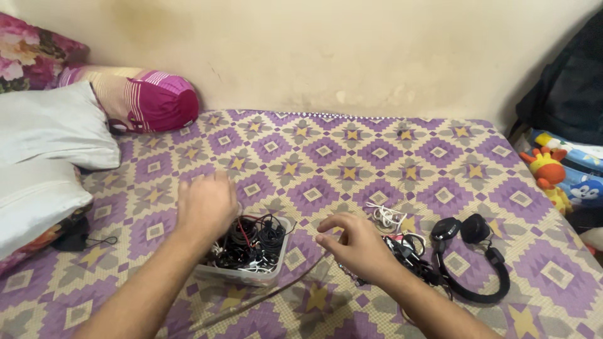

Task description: The person sits on a bed and organizes a pile of tangled electronic cables and accessories. They pick up individual items, untangle them, and place them into a clear plastic container. The person handles various cables, a power adapter, and a pair of headphones, sorting them one by one.

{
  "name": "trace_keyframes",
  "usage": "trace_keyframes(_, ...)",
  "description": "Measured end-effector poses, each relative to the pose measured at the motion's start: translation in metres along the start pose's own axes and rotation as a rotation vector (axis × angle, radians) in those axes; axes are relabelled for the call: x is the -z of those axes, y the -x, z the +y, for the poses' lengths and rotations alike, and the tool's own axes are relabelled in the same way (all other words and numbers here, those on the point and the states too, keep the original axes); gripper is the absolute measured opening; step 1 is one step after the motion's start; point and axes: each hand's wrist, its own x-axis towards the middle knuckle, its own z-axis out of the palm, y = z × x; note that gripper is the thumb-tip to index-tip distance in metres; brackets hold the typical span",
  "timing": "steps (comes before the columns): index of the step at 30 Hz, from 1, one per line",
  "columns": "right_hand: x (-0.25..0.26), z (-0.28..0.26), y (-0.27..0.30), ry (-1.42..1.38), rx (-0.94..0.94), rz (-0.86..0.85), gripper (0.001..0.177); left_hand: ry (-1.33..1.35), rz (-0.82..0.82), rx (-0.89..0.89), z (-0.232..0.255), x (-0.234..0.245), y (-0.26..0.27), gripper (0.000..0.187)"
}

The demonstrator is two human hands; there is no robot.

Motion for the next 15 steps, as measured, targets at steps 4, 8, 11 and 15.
trace_keyframes(4, 0.004, -0.012, 0.0, -0.202, -0.142, -0.036, 0.042, 0.237, 0.09, -0.069, 0.025, 0.052, -0.006, 0.035)
trace_keyframes(8, 0.006, -0.026, -0.007, -0.496, -0.151, -0.027, 0.079, 0.582, -0.082, -0.11, 0.08, 0.079, -0.008, 0.035)
trace_keyframes(11, 0.008, -0.022, -0.011, -0.705, -0.085, 0.014, 0.067, 0.843, 0.0, -0.25, 0.119, 0.081, -0.009, 0.033)
trace_keyframes(15, 0.019, 0.016, -0.006, -0.676, -0.16, 0.186, 0.044, 0.795, -0.017, -0.254, 0.152, 0.064, -0.01, 0.032)
